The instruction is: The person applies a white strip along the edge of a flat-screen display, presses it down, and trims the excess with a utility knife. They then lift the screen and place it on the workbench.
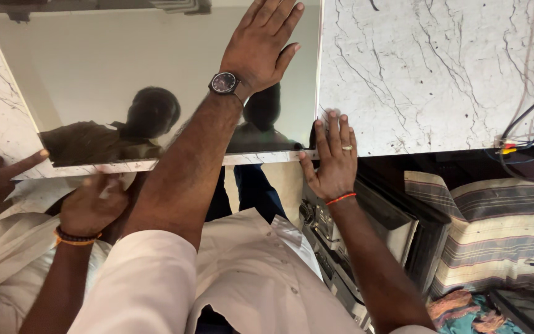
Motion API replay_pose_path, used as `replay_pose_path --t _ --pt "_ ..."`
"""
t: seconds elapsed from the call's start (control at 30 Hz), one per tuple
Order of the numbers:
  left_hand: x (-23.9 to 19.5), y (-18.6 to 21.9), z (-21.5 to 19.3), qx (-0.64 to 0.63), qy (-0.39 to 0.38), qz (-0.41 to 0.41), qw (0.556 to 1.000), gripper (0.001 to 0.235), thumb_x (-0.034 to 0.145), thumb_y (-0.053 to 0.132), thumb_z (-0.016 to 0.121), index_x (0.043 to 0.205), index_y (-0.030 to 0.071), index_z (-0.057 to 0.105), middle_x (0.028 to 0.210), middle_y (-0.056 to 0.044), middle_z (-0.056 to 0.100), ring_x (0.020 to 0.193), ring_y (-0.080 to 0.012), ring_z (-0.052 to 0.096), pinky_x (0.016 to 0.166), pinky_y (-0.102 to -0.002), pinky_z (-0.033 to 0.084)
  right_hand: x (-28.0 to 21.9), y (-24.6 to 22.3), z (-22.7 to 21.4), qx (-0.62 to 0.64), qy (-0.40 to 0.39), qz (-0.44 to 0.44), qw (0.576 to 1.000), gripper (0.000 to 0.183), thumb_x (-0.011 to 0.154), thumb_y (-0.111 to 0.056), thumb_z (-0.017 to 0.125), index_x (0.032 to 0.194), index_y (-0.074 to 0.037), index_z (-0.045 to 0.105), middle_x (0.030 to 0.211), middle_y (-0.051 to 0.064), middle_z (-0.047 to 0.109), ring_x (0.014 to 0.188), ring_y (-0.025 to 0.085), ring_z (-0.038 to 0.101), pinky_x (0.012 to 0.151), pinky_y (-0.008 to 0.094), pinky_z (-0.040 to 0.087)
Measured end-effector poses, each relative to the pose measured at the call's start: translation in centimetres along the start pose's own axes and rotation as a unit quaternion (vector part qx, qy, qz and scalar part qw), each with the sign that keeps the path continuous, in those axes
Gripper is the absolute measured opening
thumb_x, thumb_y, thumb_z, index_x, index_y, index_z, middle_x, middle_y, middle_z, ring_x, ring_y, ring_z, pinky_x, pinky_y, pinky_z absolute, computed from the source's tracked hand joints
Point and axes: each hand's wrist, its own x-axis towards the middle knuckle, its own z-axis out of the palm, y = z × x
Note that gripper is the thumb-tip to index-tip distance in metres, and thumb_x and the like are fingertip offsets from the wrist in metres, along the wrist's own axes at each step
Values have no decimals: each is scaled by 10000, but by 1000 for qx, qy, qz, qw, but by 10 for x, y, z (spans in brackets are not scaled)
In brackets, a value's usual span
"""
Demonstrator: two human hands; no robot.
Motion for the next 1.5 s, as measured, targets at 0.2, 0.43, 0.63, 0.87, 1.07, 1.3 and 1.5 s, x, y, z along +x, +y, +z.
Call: replay_pose_path --t 0.2,0.43,0.63,0.87,1.07,1.3,1.5 --pt "-2 0 -1 6 8 12 1000 586 1150 347 566 1602 -6 444 1665 -157 369 1560 -294 269 1300 -460 207 5 -5 6 10 -15 41 999 697 1042 -401 564 1583 22 443 1668 232 336 1569 431 268 1267 556 239" --pt "0 1 -1 -1 13 8 1000 576 1132 342 570 1582 -2 461 1650 -159 382 1551 -302 274 1293 -465 209 1 -5 -3 -30 -16 8 999 656 1053 -400 563 1566 -4 456 1675 224 323 1572 418 251 1269 549 247" --pt "1 1 -1 -6 15 5 1000 556 1132 328 560 1573 2 472 1645 -148 397 1547 -289 279 1295 -454 211 -6 -10 1 -21 -30 36 999 681 1036 -401 546 1569 12 453 1674 212 321 1573 407 244 1260 552 240" --pt "-1 2 -1 1 16 3 1000 566 1137 340 549 1574 -11 464 1626 -154 412 1531 -291 295 1289 -457 217 1 -6 1 -32 -32 28 999 670 1074 -408 536 1583 16 440 1696 216 309 1591 413 228 1277 547 238" --pt "-1 2 1 7 26 4 1000 569 1135 341 543 1576 -9 455 1628 -154 408 1531 -288 296 1284 -449 216 -6 -9 -8 -34 -35 28 998 616 1056 -399 522 1542 -21 518 1669 234 314 1565 429 237 1251 557 241" --pt "0 1 1 5 31 8 999 571 1137 336 550 1580 -8 448 1627 -158 407 1531 -292 306 1283 -457 228 2 -9 -11 -49 -38 23 998 548 1050 -372 534 1429 15 614 1650 253 370 1551 435 293 1231 564 282" --pt "-3 0 4 -20 12 -3 1000 578 1140 342 535 1590 -4 431 1636 -155 397 1536 -288 298 1283 -459 230 0 -10 -9 -21 -24 38 999 560 1022 -370 556 1435 4 611 1641 221 397 1553 415 300 1237 548 295"
